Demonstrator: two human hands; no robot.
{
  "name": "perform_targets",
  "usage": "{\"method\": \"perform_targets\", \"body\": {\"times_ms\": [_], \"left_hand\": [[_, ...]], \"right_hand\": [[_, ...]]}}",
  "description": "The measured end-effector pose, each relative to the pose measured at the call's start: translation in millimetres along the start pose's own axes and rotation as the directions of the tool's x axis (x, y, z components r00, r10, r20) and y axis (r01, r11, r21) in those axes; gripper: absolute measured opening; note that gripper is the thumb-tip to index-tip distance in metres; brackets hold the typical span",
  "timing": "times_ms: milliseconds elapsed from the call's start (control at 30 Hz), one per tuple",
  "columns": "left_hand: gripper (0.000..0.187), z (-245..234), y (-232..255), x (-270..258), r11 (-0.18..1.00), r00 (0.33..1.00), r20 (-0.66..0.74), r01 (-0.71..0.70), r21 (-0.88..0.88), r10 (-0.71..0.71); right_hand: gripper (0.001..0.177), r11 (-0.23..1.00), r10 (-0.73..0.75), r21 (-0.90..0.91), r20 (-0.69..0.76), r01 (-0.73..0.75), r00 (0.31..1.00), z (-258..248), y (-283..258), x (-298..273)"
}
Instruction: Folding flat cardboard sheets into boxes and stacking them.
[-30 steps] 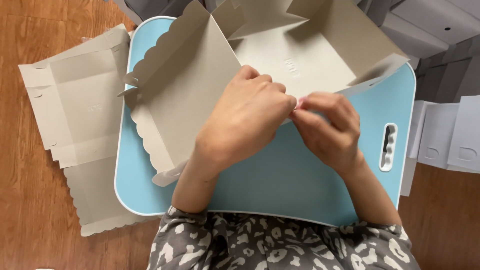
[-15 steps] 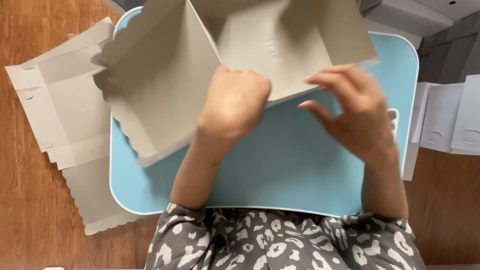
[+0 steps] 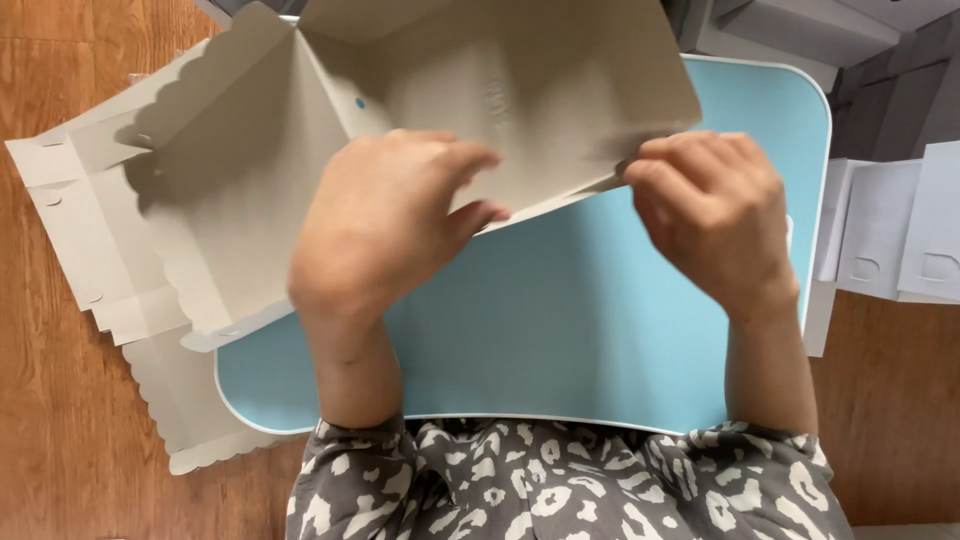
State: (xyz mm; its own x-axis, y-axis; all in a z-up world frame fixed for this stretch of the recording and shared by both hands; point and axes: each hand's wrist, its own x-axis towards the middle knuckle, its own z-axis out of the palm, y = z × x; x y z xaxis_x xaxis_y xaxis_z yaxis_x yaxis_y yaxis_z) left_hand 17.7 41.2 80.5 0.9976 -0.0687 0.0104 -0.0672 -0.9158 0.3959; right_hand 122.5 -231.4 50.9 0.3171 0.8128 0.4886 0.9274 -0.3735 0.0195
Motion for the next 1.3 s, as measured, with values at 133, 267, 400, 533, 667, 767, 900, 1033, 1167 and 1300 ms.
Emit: {"method": "perform_targets", "body": {"times_ms": [133, 267, 400, 533, 667, 767, 900, 1033, 1167, 1300], "left_hand": [[0.048, 5, 29, 26, 0.985, 0.961, -0.218, -0.173, 0.019, 0.173], [0.021, 12, 39, 40, 0.916, 0.909, -0.278, -0.365, -0.165, 0.311], [0.023, 10, 31, 38, 0.933, 0.942, -0.22, -0.297, -0.204, 0.252], [0.009, 6, 26, 35, 0.862, 0.927, -0.244, -0.36, -0.357, 0.286], [0.016, 7, 25, 35, 0.839, 0.907, -0.235, -0.414, -0.353, 0.349], [0.02, 7, 24, 35, 0.851, 0.913, -0.215, -0.403, -0.337, 0.347], [0.015, 6, 26, 34, 0.872, 0.922, -0.177, -0.384, -0.304, 0.344], [0.015, 5, 25, 35, 0.86, 0.919, -0.178, -0.392, -0.327, 0.351], [0.02, 5, 26, 33, 0.869, 0.925, -0.174, -0.377, -0.32, 0.337], [0.014, 4, 29, 31, 0.891, 0.933, -0.145, -0.358, -0.278, 0.33]], "right_hand": [[0.015, 0.986, -0.159, -0.052, -0.059, 0.156, 0.986, -8, -21, 18], [0.016, 0.943, -0.318, -0.17, -0.213, 0.286, 0.924, -8, -27, 23], [0.016, 0.888, -0.419, -0.329, -0.292, 0.321, 0.86, -3, -21, 20], [0.017, 0.878, -0.451, -0.329, -0.331, 0.347, 0.829, 1, -14, 17], [0.016, 0.875, -0.466, -0.326, -0.369, 0.357, 0.804, 8, -10, 12], [0.016, 0.878, -0.464, -0.322, -0.39, 0.355, 0.795, 10, -10, 11], [0.016, 0.887, -0.446, -0.311, -0.388, 0.341, 0.807, 9, -11, 13], [0.017, 0.894, -0.437, -0.279, -0.371, 0.35, 0.819, 2, -12, 16], [0.019, 0.891, -0.442, -0.289, -0.377, 0.35, 0.814, 0, -14, 16], [0.018, 0.894, -0.433, -0.293, -0.382, 0.337, 0.816, 1, -15, 16]]}}
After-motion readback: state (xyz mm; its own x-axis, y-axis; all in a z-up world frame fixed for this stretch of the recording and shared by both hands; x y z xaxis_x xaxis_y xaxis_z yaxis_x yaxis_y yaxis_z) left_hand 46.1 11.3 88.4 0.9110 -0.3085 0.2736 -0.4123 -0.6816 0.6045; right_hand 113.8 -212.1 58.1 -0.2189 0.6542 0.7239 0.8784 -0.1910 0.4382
